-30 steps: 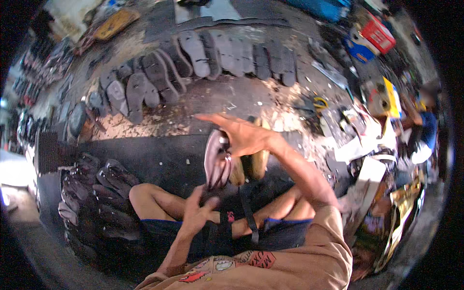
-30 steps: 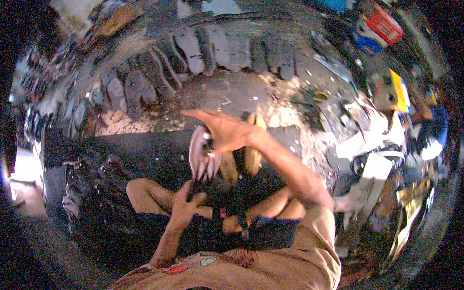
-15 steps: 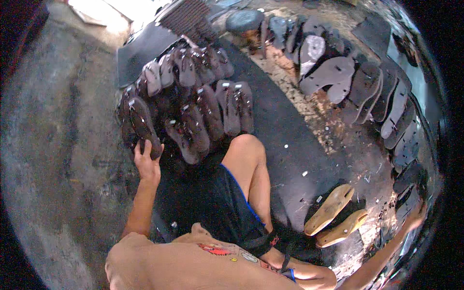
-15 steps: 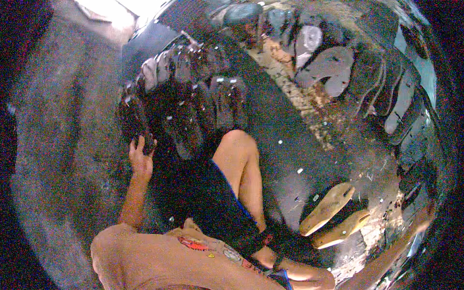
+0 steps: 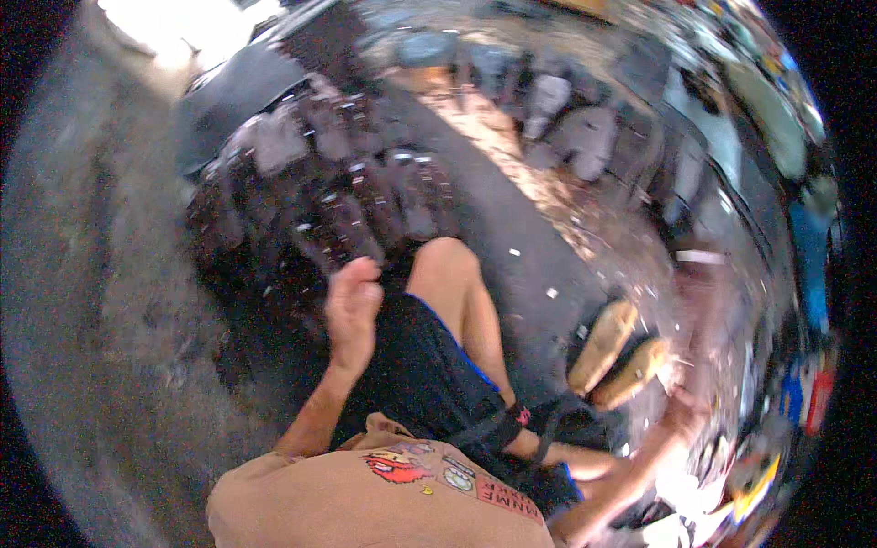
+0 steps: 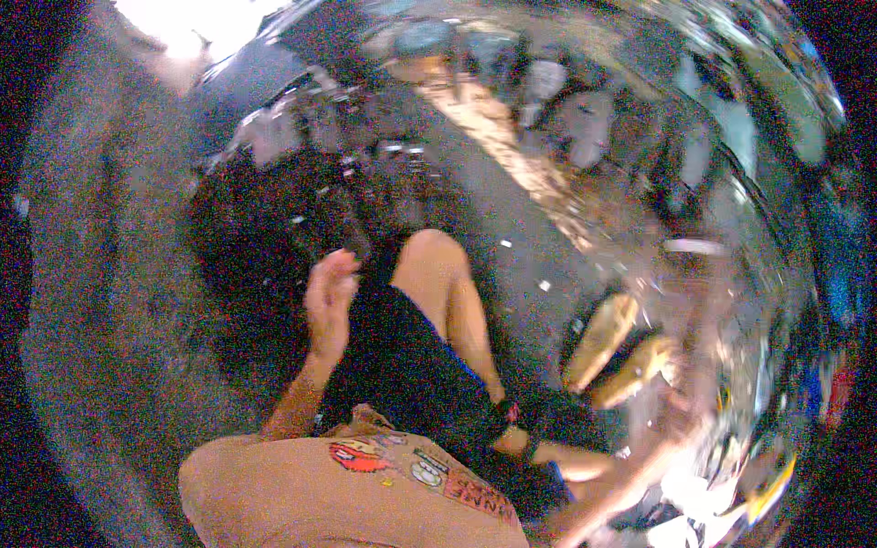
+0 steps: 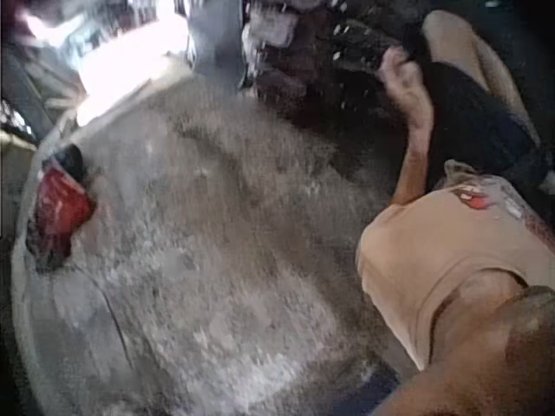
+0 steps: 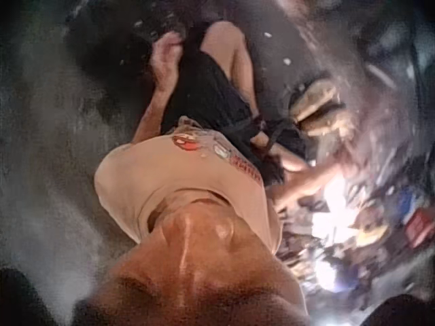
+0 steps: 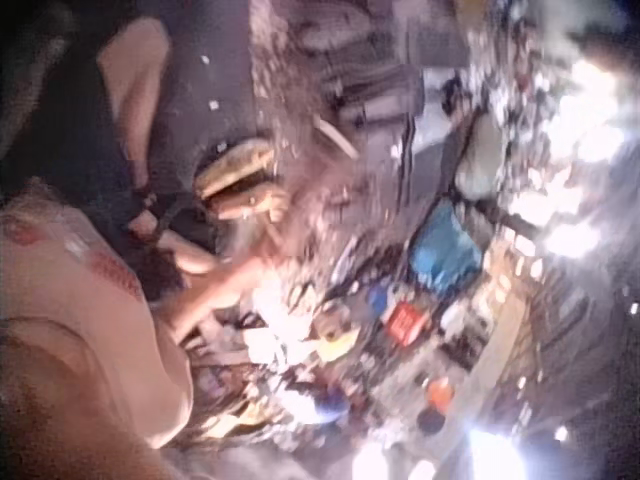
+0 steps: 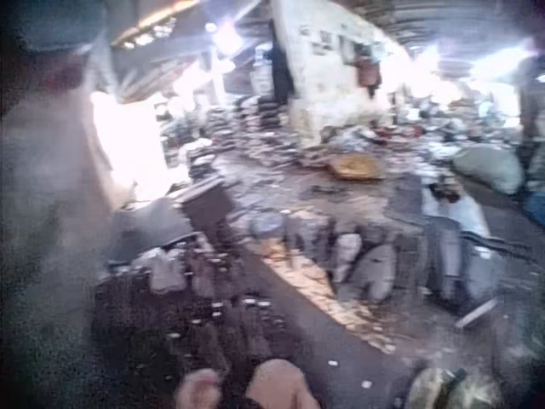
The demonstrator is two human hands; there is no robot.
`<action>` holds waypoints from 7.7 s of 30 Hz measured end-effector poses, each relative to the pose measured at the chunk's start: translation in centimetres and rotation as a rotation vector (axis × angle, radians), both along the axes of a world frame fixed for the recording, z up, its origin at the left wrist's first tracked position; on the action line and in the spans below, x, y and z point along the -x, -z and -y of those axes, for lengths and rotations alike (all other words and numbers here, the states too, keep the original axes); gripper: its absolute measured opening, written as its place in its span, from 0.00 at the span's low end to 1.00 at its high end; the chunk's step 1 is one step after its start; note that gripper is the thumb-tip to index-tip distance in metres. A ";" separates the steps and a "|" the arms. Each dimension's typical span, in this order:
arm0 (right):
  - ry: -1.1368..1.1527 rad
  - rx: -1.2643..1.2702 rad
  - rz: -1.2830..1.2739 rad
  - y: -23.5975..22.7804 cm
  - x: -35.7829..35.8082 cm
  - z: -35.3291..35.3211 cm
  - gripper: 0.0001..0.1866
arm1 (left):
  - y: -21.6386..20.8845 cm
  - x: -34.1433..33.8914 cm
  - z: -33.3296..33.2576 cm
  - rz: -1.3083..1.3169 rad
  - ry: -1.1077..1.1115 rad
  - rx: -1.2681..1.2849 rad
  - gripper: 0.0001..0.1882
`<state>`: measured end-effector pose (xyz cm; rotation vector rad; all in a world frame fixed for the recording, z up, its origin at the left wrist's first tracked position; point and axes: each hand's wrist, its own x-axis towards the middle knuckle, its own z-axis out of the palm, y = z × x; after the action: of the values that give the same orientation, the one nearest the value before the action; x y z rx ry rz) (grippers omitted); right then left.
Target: The person sits on the floor and repeatedly attaches flip-flop straps to wooden sandal lasts, pressing the straps into place and adjusting them by hand. The person handles multiple sandals one at a time, picking up straps and lasts, and pressing the components together.
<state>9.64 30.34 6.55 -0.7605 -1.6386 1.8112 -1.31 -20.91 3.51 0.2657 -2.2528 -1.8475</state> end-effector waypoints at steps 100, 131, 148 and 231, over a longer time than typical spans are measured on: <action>-0.216 -0.226 -0.061 -1.2 -3.2 20.9 0.34 | -3.1 4.2 -23.8 0.351 0.836 -0.978 0.36; -0.061 1.003 -0.207 4.8 -4.5 21.8 0.18 | -6.4 -3.4 -21.8 0.487 0.929 -0.368 0.40; -0.457 0.631 -0.324 -6.4 -7.5 19.0 0.62 | -0.9 -5.6 -16.8 0.806 1.150 -0.767 0.21; -0.452 -0.718 -0.047 -9.3 -3.9 9.9 0.34 | -10.0 -1.8 -23.2 -0.513 1.302 0.120 0.17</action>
<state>13.53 20.43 15.82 -0.0255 -2.3459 1.3054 0.44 2.28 13.47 -1.8364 -2.1874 -1.7665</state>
